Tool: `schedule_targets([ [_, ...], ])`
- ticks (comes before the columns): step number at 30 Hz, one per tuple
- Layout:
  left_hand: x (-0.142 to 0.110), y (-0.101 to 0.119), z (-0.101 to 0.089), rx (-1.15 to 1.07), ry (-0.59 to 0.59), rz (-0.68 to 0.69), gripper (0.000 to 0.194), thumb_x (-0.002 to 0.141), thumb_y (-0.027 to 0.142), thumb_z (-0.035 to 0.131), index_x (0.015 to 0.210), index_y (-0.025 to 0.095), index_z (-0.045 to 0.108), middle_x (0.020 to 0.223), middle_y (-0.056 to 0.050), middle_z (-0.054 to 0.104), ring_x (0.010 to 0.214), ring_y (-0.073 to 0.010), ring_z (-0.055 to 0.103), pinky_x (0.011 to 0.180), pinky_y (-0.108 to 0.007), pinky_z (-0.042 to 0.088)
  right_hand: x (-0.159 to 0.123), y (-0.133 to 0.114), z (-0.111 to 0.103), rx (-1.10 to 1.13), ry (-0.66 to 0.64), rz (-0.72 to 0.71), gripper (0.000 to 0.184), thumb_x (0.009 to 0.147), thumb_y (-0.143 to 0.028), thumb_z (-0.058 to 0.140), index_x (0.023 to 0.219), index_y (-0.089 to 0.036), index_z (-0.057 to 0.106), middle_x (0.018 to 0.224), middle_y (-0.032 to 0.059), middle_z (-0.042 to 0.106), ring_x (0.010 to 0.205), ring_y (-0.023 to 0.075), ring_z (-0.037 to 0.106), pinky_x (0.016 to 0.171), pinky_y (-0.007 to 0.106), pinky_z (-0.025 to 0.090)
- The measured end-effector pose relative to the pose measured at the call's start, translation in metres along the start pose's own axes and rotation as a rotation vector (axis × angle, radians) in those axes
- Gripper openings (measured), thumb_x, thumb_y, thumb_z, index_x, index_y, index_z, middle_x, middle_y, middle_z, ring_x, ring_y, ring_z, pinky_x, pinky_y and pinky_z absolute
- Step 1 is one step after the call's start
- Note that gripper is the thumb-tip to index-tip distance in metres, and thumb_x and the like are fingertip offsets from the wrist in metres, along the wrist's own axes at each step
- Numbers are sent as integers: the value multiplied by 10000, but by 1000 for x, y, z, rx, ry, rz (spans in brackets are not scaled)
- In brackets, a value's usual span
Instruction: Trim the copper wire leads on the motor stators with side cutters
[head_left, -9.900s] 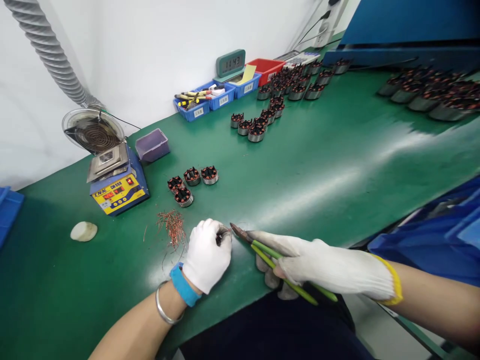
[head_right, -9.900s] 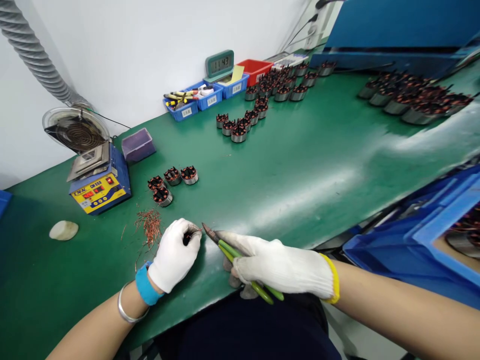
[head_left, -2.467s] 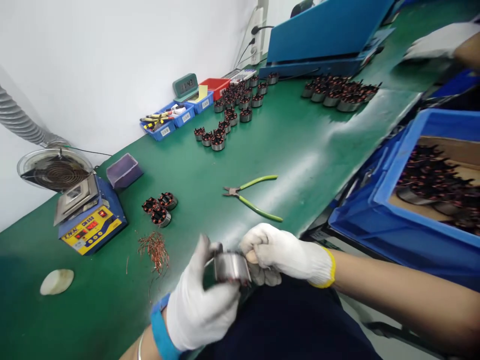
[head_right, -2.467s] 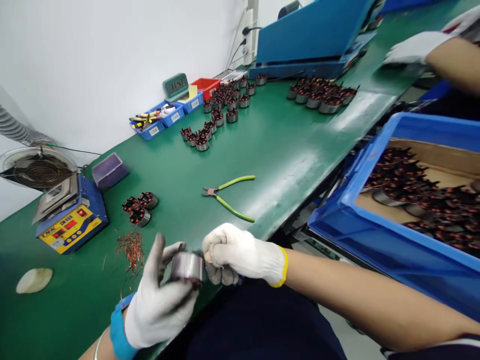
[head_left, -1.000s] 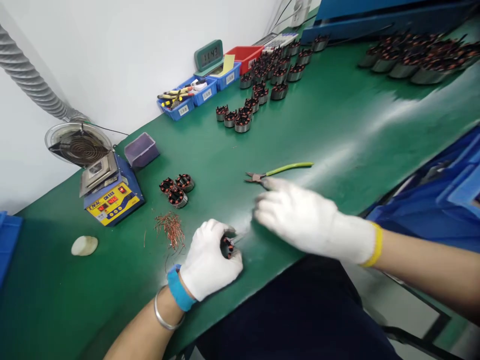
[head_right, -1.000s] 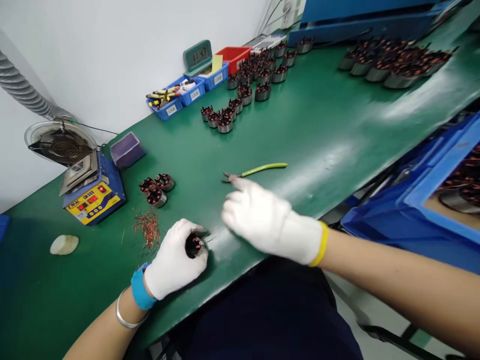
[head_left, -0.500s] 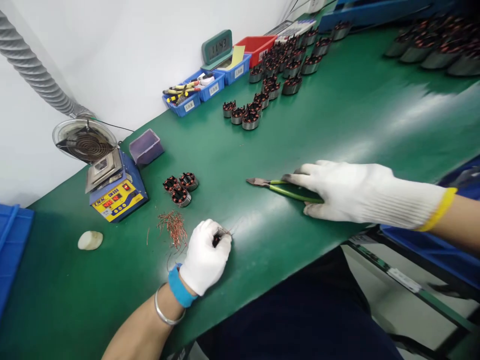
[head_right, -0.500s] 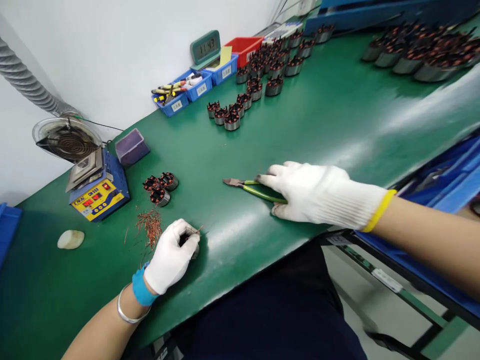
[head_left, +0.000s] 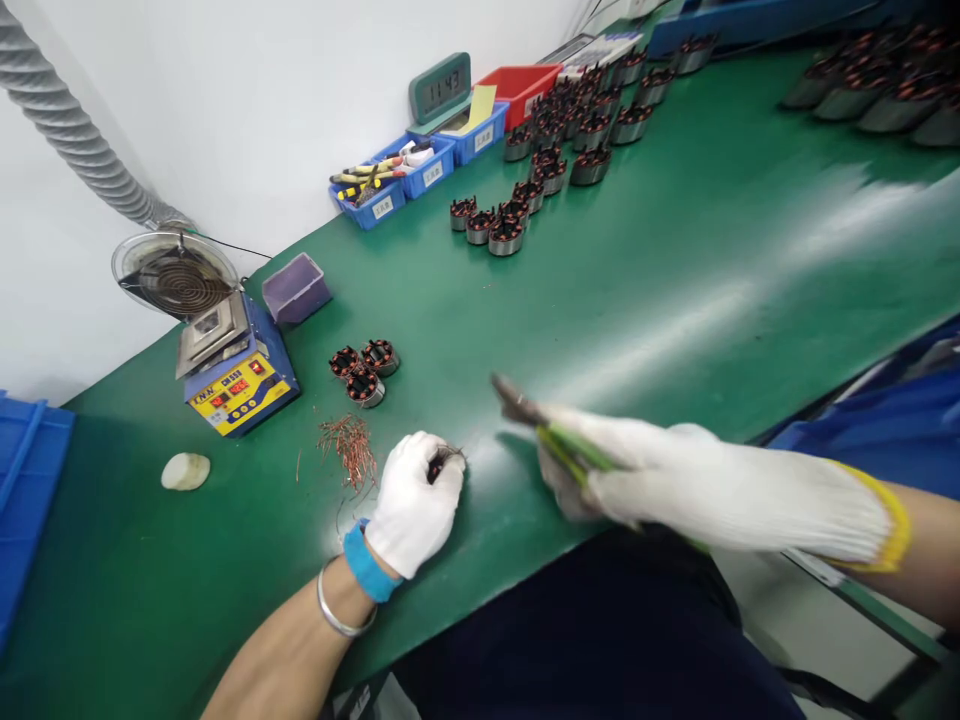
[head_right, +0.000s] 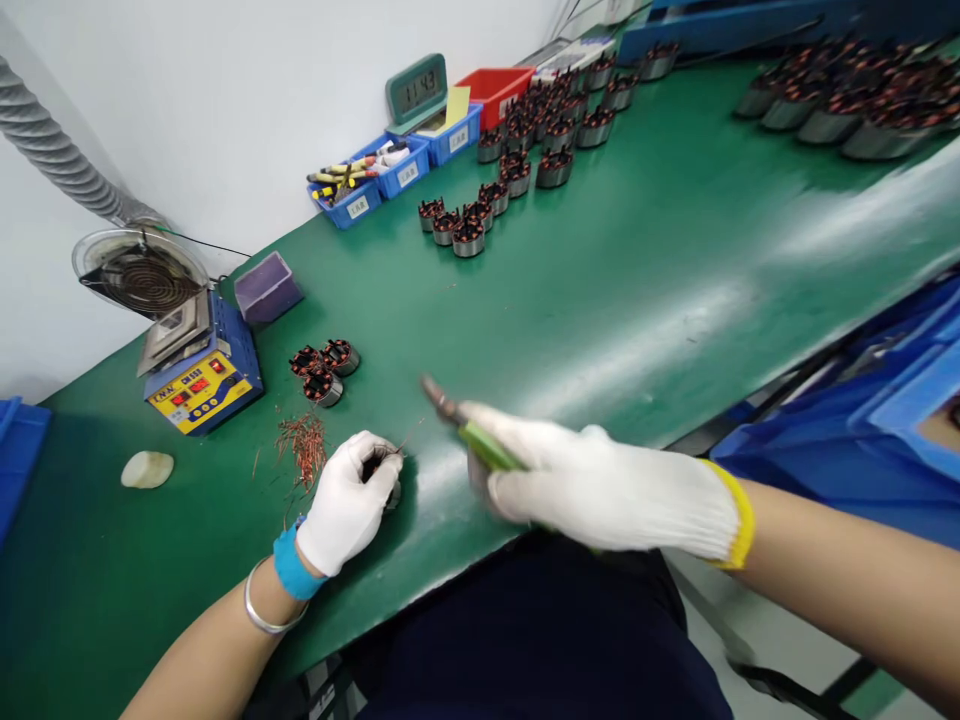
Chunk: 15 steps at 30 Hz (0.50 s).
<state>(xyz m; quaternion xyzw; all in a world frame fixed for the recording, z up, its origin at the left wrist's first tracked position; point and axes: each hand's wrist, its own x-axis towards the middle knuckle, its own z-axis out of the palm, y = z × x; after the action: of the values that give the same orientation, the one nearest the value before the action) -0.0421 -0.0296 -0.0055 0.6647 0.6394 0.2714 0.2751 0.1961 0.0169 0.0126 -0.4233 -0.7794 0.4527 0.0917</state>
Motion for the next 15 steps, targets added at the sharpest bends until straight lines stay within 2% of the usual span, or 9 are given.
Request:
schedule_targets([
  [2, 0, 0, 0, 17, 7, 13, 149, 840, 180, 498, 692, 202, 507, 690, 4, 532, 700, -159, 519, 686, -288, 414, -6, -14, 5, 266, -328, 72, 618, 700, -222, 499, 1318, -217, 507, 849, 31, 678, 655, 165, 629, 542, 245, 477],
  [3, 0, 0, 0, 25, 8, 21, 149, 839, 176, 498, 693, 201, 507, 692, 4, 532, 706, -161, 519, 690, -289, 411, -7, -19, 7, 345, -416, 112, 555, 694, -221, 514, 1248, -201, 553, 842, 35, 675, 657, 160, 624, 543, 236, 471],
  [4, 0, 0, 0, 31, 7, 29, 147, 840, 172, 498, 697, 201, 508, 694, 4, 531, 713, -162, 519, 695, -291, 408, -6, -23, 9, 370, -447, 145, 484, 694, -222, 531, 1173, -189, 586, 831, 37, 670, 653, 152, 618, 545, 228, 463],
  [6, 0, 0, 0, 34, 7, 39, 141, 845, 165, 495, 710, 200, 515, 698, 5, 532, 721, -165, 518, 701, -293, 404, -2, -27, 10, 358, -445, 185, 369, 703, -230, 555, 1064, -176, 608, 811, 37, 661, 640, 139, 609, 545, 215, 452],
  [8, 0, 1, 0, 39, 13, 47, 137, 849, 157, 493, 722, 200, 522, 707, 5, 537, 732, -167, 519, 712, -296, 402, 0, -29, 10, 334, -444, 217, 329, 706, -238, 563, 1027, -177, 601, 805, 38, 653, 633, 137, 606, 541, 213, 450],
  [15, -1, 1, -1, 79, 3, 78, 147, 850, 138, 501, 717, 197, 517, 725, -3, 547, 765, -178, 516, 733, -305, 393, -1, -28, 15, 419, -423, 220, 446, 697, -244, 553, 1138, -181, 563, 878, 61, 649, 679, 157, 633, 572, 232, 493],
])
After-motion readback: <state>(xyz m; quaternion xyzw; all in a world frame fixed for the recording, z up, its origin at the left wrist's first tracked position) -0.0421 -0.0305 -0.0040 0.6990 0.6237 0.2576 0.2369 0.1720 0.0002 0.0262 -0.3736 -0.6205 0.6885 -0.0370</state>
